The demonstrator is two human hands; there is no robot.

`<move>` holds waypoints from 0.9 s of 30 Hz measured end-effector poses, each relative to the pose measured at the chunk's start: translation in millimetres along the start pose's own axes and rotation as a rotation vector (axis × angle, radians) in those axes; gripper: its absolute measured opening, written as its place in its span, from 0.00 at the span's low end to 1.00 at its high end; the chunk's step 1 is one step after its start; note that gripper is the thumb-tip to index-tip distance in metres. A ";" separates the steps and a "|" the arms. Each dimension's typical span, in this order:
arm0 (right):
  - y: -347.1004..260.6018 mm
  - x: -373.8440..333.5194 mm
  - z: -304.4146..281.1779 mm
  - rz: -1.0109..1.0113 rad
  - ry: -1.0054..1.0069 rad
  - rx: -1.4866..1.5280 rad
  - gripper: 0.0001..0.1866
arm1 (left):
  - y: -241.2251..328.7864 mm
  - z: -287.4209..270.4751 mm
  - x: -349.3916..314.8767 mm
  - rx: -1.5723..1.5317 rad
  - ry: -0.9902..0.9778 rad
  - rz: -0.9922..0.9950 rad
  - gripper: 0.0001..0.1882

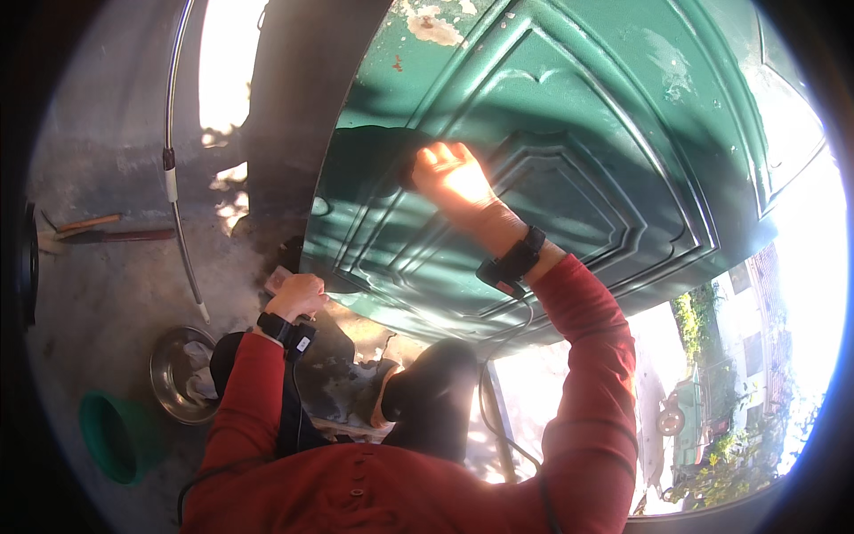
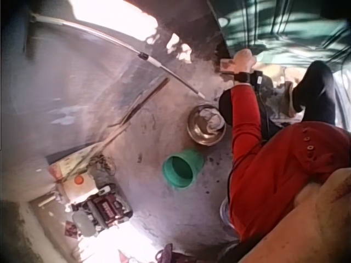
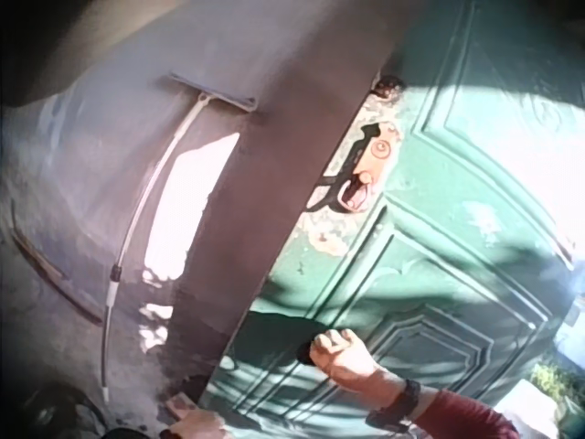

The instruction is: The person sits on the ground and sands a green metal door using a handheld electric sander. They move the sander across the door surface in overlapping strokes, covering the panels and edges.

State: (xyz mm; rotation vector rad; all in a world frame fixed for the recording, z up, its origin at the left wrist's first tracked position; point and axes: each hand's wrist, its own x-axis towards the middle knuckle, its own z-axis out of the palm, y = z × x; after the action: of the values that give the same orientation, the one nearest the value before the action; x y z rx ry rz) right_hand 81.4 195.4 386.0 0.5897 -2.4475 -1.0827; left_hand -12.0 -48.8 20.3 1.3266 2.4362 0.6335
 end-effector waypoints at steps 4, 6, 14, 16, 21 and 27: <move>48.3 4.9 -44.2 0.064 0.011 -0.121 0.09 | -3.6 3.3 -0.5 -0.009 0.010 -0.014 0.18; 73.2 14.3 -64.5 0.084 0.055 -0.201 0.07 | -3.2 8.0 1.8 -0.006 0.018 -0.002 0.18; 15.9 13.3 -30.9 -0.039 -0.158 -0.105 0.06 | -8.6 17.4 11.3 0.023 -0.017 0.005 0.18; -4.5 10.1 -16.1 -0.075 -0.274 -0.046 0.05 | -11.3 15.7 8.3 0.016 -0.014 0.007 0.17; 32.7 5.1 -33.3 0.030 -0.127 -0.064 0.06 | -12.5 15.5 6.4 0.027 0.017 -0.022 0.16; 98.8 10.4 -83.5 0.295 0.292 -0.220 0.09 | -10.6 24.8 13.9 0.029 0.015 0.030 0.17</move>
State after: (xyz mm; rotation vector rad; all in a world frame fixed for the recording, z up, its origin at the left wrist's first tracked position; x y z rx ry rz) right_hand 94.3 200.8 515.1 0.2821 -2.0517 -1.0435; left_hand -15.7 -36.2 -7.0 1.3770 2.4509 0.6196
